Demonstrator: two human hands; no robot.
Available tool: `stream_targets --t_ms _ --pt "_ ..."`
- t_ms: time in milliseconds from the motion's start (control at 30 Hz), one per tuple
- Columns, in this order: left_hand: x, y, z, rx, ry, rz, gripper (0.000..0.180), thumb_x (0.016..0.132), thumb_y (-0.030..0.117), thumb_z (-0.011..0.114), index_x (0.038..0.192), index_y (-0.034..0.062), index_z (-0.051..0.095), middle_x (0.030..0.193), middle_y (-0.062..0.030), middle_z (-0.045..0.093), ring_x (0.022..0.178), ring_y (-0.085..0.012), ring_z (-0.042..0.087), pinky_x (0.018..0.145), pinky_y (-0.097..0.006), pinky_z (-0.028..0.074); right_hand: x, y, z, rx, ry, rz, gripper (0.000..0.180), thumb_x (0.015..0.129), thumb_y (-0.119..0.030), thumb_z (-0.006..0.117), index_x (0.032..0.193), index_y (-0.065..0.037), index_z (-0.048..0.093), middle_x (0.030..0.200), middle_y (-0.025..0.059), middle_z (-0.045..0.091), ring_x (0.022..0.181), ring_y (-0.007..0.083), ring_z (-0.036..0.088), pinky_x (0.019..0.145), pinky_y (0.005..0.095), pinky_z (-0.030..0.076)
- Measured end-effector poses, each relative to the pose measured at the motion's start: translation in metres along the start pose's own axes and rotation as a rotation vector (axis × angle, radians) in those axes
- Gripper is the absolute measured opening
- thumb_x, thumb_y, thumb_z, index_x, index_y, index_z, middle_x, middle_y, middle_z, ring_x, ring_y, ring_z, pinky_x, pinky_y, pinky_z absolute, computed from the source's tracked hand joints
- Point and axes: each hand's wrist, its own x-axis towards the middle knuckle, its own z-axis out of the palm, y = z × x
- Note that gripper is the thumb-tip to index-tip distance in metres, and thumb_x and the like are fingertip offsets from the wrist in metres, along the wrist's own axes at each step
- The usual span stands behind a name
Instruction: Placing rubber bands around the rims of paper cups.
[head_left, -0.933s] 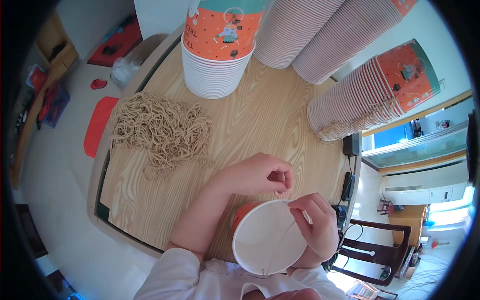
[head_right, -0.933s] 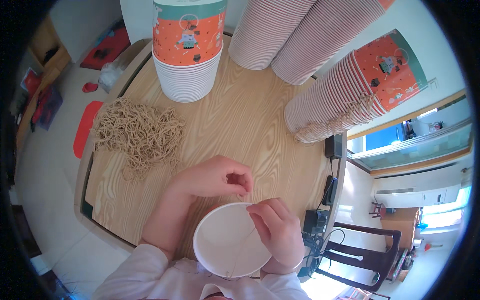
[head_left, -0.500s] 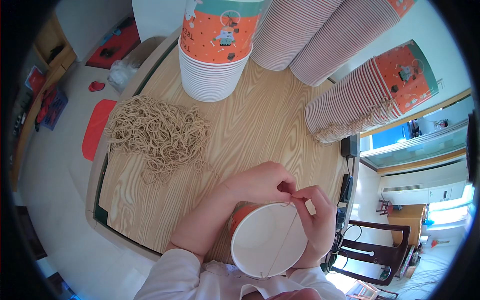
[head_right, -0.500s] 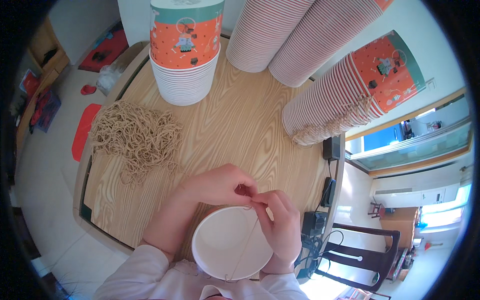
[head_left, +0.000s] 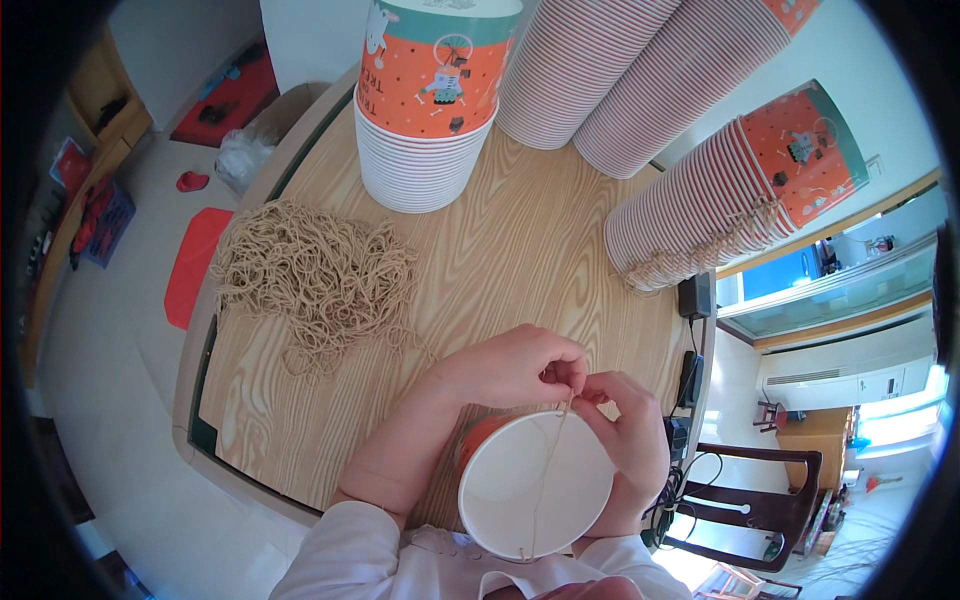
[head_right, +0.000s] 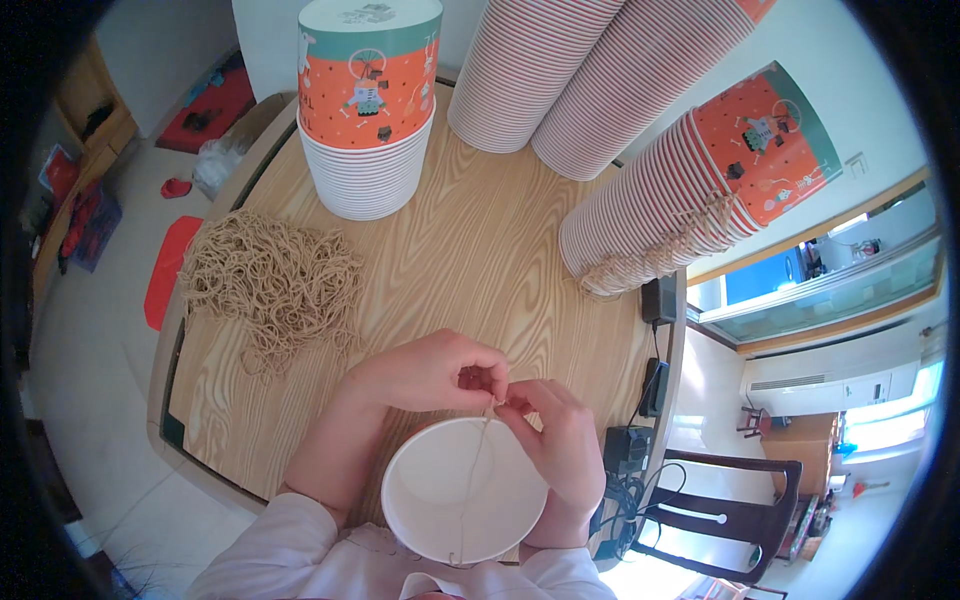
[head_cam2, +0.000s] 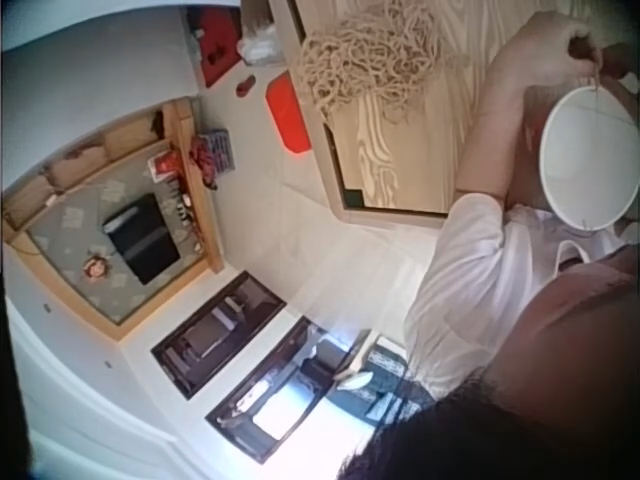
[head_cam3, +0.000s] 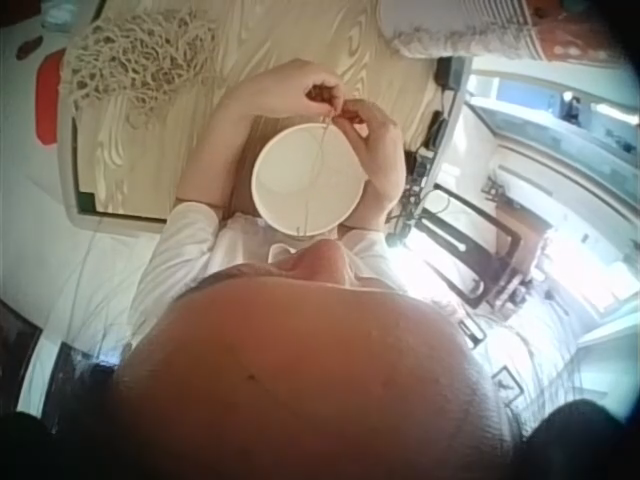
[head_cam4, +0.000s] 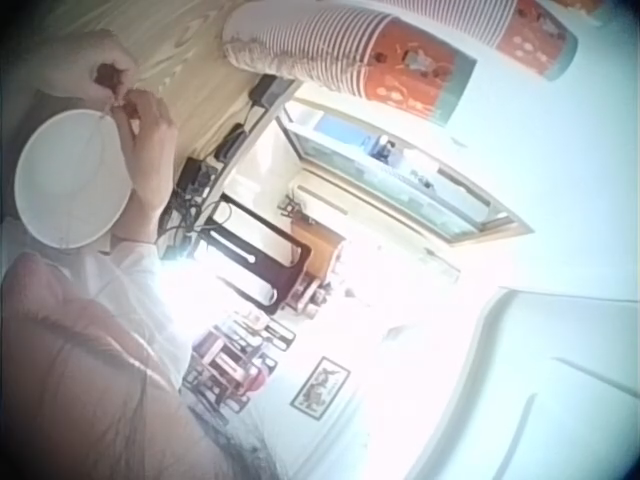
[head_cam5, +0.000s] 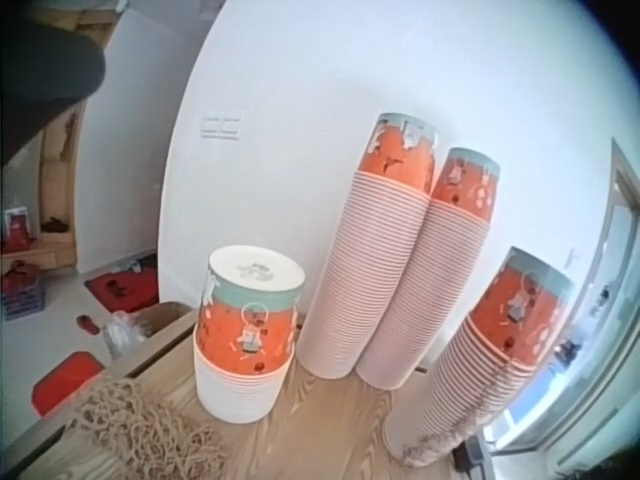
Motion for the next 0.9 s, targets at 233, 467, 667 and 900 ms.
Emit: stream_targets --t_ms 233,467,667,900 --pt "-0.002 0.005 0.001 0.033 0.047 -0.031 0.009 0.083 0.008 0.066 0.089 0.0023 0.062 0.073 -0.0027 0.063 0.067 -0.0091 0.058 0.061 -0.026 0.047 -0.002 -0.001 -0.002 0.036 0.091 -0.013 0.013 0.075 0.001 0.072 0.087 0.000 0.068 0.078 0.0123 0.063 0.071 0.0255 0.064 0.064 0.0321 0.050" --pt "-0.004 0.000 0.007 -0.051 0.097 -0.044 0.009 0.084 0.006 0.065 0.089 0.0037 0.058 0.075 0.0005 0.058 0.068 -0.0068 0.054 0.061 -0.024 0.045 -0.002 -0.005 0.002 0.049 0.067 -0.020 0.014 0.073 0.000 0.074 0.085 0.000 0.066 0.076 0.0126 0.063 0.069 0.0247 0.063 0.061 0.0320 0.050" --pt "-0.007 -0.004 0.011 -0.214 0.120 -0.046 0.009 0.085 0.005 0.064 0.089 0.0044 0.056 0.078 0.0016 0.057 0.073 -0.0061 0.053 0.063 -0.023 0.045 -0.002 -0.005 0.004 0.076 0.084 -0.009 0.013 0.075 -0.002 0.074 0.085 0.001 0.066 0.075 0.0125 0.062 0.068 0.0244 0.063 0.061 0.0319 0.050" --pt "-0.020 -0.002 -0.003 0.081 0.144 0.116 0.012 0.081 0.006 0.063 0.091 0.0019 0.058 0.078 -0.0053 0.061 0.070 -0.0149 0.057 0.063 -0.029 0.046 0.000 -0.005 0.005 0.113 0.089 -0.009 0.012 0.076 -0.003 0.074 0.084 0.001 0.065 0.075 0.0125 0.062 0.068 0.0243 0.063 0.061 0.0316 0.050"
